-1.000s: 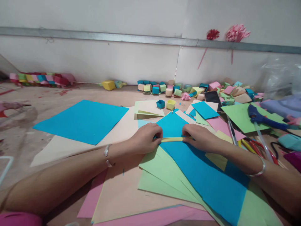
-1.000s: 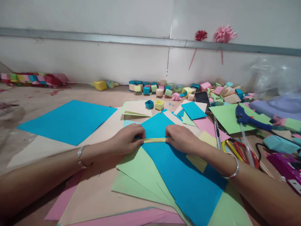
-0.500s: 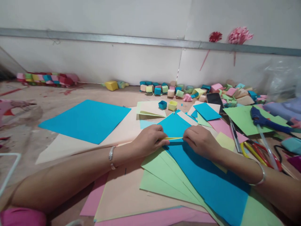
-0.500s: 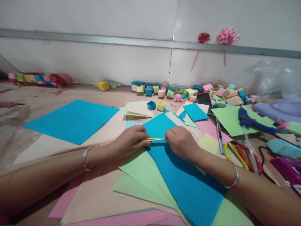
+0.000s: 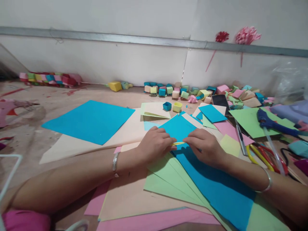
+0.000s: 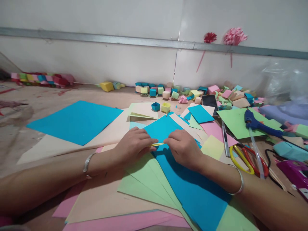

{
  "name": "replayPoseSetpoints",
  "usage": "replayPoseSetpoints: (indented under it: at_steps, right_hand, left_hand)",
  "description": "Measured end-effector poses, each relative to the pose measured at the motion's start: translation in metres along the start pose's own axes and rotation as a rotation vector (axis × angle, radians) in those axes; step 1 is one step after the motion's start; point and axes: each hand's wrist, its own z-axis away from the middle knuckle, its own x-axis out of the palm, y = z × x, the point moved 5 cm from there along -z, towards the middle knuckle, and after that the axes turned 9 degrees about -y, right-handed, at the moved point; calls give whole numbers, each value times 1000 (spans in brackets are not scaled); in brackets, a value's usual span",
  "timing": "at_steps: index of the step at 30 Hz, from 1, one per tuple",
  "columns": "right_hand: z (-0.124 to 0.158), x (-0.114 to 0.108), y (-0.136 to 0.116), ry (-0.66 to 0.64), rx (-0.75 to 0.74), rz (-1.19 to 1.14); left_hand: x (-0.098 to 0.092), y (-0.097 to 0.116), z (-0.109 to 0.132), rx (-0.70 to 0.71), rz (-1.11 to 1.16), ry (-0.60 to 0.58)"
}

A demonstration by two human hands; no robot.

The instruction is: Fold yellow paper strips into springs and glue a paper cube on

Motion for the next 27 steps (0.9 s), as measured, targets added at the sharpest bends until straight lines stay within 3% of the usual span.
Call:
replayPoseSetpoints:
  at_steps: [7, 16, 27]
  right_hand:
    - [0, -3, -13, 10, -37, 121]
    - [-5, 2, -33, -5, -111, 265]
    - [-1, 1, 15, 85, -82, 309]
  left_hand:
    - [1, 8, 2, -49, -45, 0]
    - [-3, 30, 4, 89, -237, 102]
    - [3, -12, 1, -81, -66, 80]
